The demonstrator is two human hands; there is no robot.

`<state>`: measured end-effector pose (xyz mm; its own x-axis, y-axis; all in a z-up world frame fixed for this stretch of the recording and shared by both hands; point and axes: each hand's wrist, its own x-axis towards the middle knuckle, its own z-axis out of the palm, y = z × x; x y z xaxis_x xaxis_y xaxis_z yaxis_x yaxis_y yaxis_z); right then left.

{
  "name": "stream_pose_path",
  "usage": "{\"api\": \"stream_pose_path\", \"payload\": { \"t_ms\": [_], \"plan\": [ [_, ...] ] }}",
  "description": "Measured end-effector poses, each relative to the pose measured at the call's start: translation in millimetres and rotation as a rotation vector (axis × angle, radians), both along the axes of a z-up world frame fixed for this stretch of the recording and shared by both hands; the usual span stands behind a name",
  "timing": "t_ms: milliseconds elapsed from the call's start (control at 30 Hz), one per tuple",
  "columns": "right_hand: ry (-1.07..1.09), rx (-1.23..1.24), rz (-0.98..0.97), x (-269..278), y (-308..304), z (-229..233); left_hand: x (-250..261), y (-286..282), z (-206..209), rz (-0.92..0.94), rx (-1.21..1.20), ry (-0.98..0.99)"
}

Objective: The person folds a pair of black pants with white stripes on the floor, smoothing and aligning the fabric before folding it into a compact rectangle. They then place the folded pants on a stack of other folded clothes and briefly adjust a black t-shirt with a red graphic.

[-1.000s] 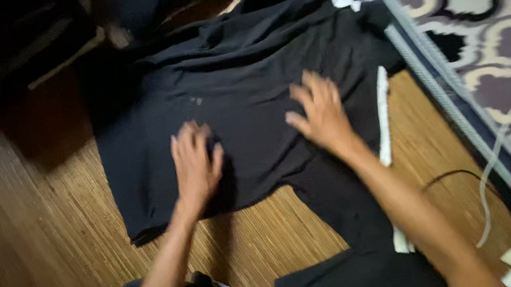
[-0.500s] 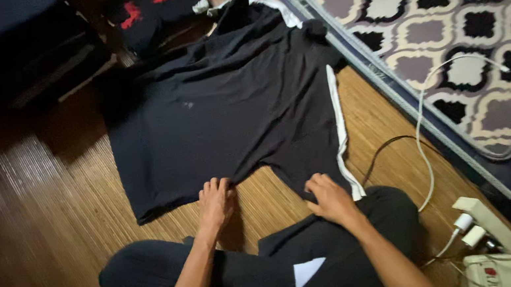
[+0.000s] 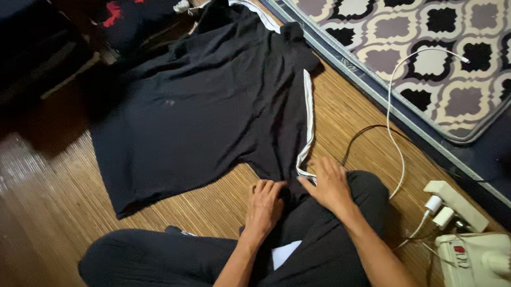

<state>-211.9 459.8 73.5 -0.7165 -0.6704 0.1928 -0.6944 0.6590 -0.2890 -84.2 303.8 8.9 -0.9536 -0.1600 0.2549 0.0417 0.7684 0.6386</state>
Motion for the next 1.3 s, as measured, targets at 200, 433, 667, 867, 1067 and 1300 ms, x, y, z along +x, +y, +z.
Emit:
{"api": "stream_pose_path", "payload": {
  "t_ms": [200, 433, 667, 867, 1067, 1300],
  "plan": [
    [-0.215, 0.212, -0.211, -6, 7, -30, 21, 3, -1, -0.009, 0.145, 0.050],
    [-0.147, -0.609, -0.279, -7, 52, 37, 14, 1, 48, 0.083, 0.353, 0.266],
    [-0.647, -0.173, -0.806, 30, 71, 87, 11, 10, 51, -0.232, 0.314, -0.016],
    [0.016, 0.136, -0.121, 40, 52, 97, 18, 1, 53, -0.207, 0.401, -0.093],
    [-0.017, 0.179, 0.126, 32, 44, 57, 10, -10, 61, -0.210, 0.457, -0.006],
    [-0.147, 0.116, 0.138, 18, 52, 50, 16, -155, 42, -0.153, -0.387, -0.448]
  ]
}}
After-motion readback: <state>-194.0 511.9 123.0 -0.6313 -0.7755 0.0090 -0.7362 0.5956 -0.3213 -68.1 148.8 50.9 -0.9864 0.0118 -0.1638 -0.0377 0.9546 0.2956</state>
